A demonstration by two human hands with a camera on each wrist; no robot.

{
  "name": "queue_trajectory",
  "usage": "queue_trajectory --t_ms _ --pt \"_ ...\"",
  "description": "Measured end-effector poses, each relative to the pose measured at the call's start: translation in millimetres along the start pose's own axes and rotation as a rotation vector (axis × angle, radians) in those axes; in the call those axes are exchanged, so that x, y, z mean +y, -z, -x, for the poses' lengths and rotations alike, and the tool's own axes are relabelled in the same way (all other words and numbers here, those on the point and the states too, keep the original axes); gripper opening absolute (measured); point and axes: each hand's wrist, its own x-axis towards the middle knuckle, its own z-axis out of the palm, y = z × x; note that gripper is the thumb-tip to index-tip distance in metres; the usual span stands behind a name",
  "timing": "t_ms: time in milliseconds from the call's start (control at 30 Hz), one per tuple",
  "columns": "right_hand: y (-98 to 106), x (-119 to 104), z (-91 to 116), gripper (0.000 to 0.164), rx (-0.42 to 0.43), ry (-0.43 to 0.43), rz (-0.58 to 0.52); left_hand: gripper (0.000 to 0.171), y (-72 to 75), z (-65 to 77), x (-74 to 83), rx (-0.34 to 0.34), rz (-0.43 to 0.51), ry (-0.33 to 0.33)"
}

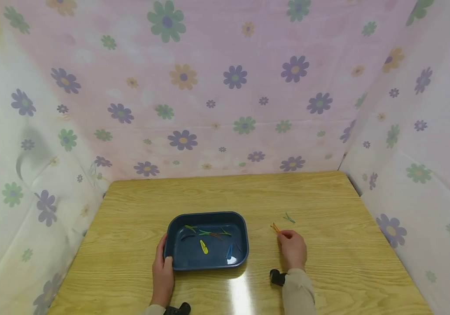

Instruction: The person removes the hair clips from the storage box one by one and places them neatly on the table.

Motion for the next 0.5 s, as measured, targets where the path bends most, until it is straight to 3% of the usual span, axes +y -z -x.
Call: queue_trajectory --t_ms 500 --pt "7 9 -15 0.026 -0.032 0.029 0.004 0.067 -0.7 -1.5 -2.8 -0.014 0.024 0.014"
